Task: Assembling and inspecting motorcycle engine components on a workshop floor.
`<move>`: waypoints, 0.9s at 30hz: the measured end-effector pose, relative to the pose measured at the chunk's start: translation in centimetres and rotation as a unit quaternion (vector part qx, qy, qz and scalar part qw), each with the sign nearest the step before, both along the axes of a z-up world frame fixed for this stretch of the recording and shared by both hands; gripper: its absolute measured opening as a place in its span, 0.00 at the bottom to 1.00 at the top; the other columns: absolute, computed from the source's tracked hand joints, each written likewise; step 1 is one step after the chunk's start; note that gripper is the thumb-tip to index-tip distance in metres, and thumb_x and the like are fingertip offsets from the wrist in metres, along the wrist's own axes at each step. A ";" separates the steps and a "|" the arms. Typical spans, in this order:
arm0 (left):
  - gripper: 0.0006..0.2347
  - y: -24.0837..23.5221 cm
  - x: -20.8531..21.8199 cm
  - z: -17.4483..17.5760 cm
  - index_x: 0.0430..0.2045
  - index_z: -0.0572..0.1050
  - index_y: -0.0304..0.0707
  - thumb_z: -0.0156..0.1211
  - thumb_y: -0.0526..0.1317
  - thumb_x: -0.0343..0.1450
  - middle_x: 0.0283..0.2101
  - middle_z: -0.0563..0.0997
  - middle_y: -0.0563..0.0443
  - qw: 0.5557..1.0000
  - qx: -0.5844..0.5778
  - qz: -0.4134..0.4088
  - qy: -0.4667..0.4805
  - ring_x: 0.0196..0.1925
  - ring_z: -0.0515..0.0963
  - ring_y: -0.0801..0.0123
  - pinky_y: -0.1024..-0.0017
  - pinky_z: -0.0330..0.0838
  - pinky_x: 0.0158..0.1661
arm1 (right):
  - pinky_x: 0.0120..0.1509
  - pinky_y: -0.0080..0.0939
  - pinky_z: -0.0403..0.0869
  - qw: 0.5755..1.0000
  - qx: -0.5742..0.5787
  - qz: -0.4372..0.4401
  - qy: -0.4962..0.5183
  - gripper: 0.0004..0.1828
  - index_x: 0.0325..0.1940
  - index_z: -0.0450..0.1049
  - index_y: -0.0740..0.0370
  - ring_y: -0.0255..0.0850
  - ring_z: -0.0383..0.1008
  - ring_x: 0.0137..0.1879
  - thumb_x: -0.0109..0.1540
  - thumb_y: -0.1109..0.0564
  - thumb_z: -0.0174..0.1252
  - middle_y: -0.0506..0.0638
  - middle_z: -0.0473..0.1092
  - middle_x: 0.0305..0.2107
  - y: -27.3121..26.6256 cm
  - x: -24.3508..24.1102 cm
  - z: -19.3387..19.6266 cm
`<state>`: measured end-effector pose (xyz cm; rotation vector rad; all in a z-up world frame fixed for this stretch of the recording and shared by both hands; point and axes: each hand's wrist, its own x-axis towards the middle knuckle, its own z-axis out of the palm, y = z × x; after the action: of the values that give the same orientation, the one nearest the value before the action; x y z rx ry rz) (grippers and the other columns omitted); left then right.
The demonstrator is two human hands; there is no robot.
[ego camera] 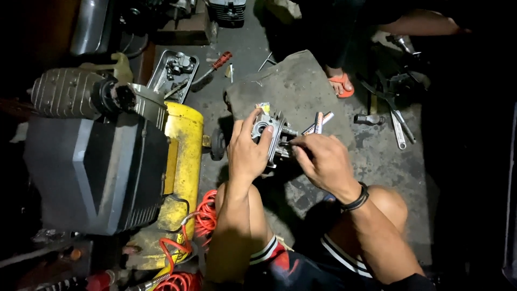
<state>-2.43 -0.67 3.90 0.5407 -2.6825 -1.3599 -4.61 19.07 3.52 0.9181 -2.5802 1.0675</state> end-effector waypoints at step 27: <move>0.21 0.1 -7.2 -4.1 0.52 0.78 0.47 0.65 0.55 0.69 0.44 0.80 0.42 0.976 0.030 -0.065 0.207 0.51 0.81 0.45 0.56 0.74 0.52 | 0.47 0.43 0.75 0.929 -0.273 -0.186 -0.164 0.08 0.51 0.83 0.56 0.39 0.77 0.39 0.69 0.56 0.62 0.54 0.78 0.31 -0.3 -3.9 -3.9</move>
<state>-9.58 -0.55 -0.16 0.0693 -2.3761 -1.4049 -8.51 18.79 -0.37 0.1160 -2.3237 1.7898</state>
